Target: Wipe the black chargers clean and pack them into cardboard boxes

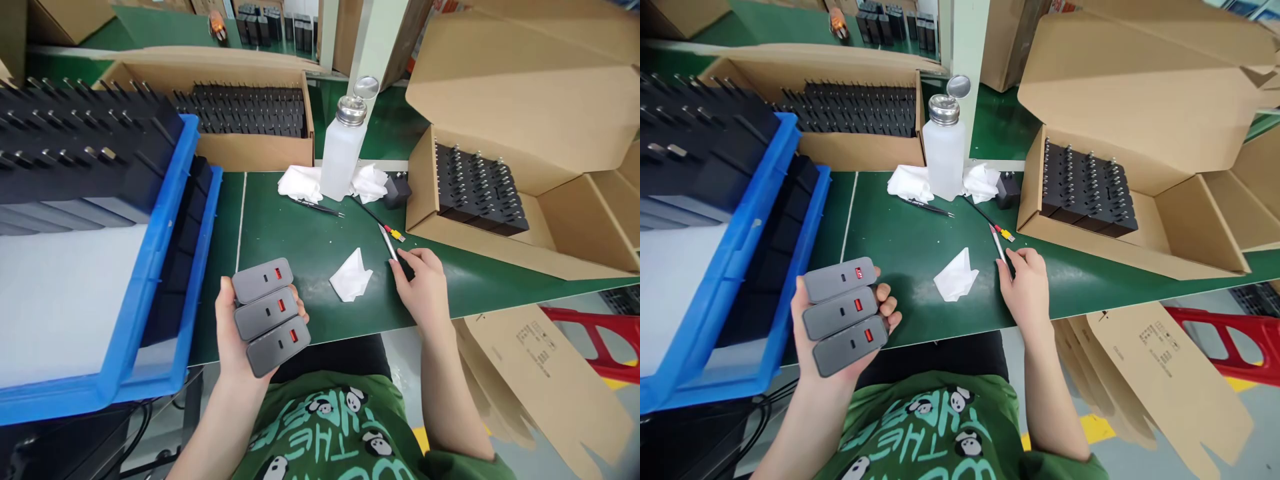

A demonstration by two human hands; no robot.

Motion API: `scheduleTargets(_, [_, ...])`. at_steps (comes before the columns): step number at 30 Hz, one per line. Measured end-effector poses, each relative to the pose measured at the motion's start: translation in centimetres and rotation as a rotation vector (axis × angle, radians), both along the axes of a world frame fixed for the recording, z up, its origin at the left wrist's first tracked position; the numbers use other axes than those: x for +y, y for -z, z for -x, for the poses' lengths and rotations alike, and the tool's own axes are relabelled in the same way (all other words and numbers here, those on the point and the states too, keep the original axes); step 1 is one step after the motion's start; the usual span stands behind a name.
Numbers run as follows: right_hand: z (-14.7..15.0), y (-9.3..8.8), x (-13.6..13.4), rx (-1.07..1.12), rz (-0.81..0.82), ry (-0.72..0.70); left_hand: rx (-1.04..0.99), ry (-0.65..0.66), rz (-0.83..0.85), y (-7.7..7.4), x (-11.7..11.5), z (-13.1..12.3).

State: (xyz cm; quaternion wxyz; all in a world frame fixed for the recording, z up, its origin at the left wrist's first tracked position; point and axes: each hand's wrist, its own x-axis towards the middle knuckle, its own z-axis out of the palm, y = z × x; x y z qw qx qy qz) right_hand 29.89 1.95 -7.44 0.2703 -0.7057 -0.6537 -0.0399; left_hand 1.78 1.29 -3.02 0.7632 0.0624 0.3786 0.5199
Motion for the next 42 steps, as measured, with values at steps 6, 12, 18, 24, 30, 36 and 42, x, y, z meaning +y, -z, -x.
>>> scheduleTargets(6, [0.2,-2.7,3.3,-0.017,0.086,-0.122,0.001,-0.014,0.049,-0.9,-0.5,-1.0])
scheduleTargets(12, [4.1,-5.5,8.1,-0.128,0.276,-0.345,-0.008,-0.007,0.114,-1.1,-0.8,-1.5])
scheduleTargets(18, [9.8,-5.2,13.1,-0.173,0.430,-0.434,-0.023,0.027,0.040,-0.6,-0.9,-1.1])
scheduleTargets(24, [9.0,-6.7,11.4,-0.007,0.363,-0.406,-0.084,0.026,-0.005,-0.2,-1.2,-0.3])
scheduleTargets(30, [6.6,-9.9,0.8,0.849,0.217,-0.571,-0.141,0.046,-0.004,-0.1,-1.3,0.1])
scheduleTargets(36, [10.0,-6.7,-4.1,1.393,0.049,-0.685,-0.169,0.093,-0.004,-0.8,-1.4,0.1])
scheduleTargets(42, [11.5,-5.3,-6.7,1.238,-0.205,-0.578,-0.177,0.083,-0.008,-0.7,-1.4,-0.4])
